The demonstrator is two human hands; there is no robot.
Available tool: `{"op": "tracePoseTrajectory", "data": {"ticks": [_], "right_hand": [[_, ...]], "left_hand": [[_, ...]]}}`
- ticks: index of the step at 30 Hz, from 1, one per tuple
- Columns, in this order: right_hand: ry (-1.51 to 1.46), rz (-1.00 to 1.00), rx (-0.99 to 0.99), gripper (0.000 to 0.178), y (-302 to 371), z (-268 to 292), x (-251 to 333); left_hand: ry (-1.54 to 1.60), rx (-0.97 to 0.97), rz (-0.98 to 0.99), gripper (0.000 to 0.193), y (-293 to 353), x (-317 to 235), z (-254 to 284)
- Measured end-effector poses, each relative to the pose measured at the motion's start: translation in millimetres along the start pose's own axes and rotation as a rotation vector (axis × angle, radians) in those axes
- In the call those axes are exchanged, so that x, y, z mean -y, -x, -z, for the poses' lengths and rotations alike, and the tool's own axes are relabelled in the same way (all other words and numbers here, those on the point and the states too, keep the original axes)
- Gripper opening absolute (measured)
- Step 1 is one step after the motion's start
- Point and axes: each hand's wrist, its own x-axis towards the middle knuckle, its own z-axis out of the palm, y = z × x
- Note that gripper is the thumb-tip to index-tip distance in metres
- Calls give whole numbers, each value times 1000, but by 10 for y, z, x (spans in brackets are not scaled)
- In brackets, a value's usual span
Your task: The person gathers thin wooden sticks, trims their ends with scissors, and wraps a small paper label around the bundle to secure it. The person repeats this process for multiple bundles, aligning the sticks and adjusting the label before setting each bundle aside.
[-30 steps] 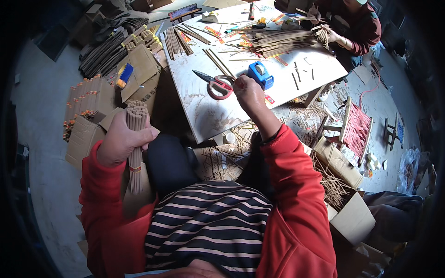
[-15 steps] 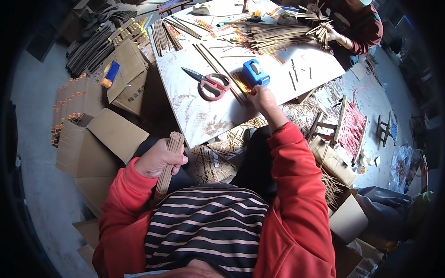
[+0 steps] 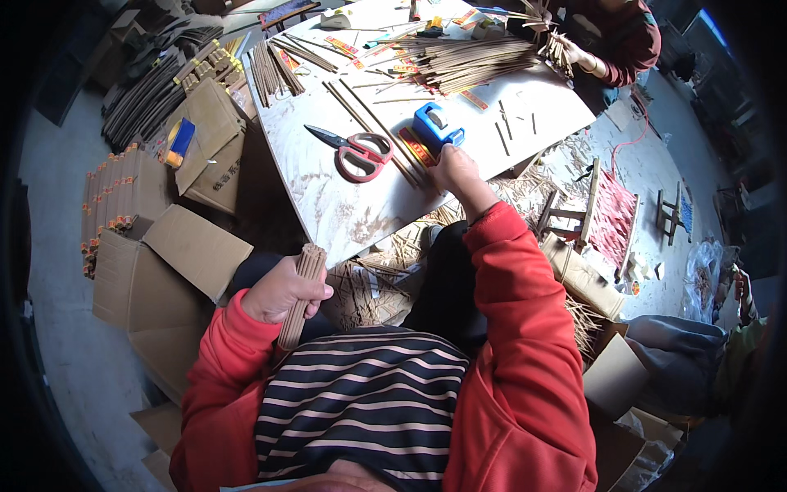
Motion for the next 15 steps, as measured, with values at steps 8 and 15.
{"op": "tracePoseTrajectory", "data": {"ticks": [8, 15], "right_hand": [[-208, 109, -131, 21, -85, -135, -44], [-209, 181, -205, 18, -63, -134, -89]], "left_hand": [[29, -21, -6, 16, -5, 49, 55], [46, -32, -12, 17, -45, 73, 15]]}}
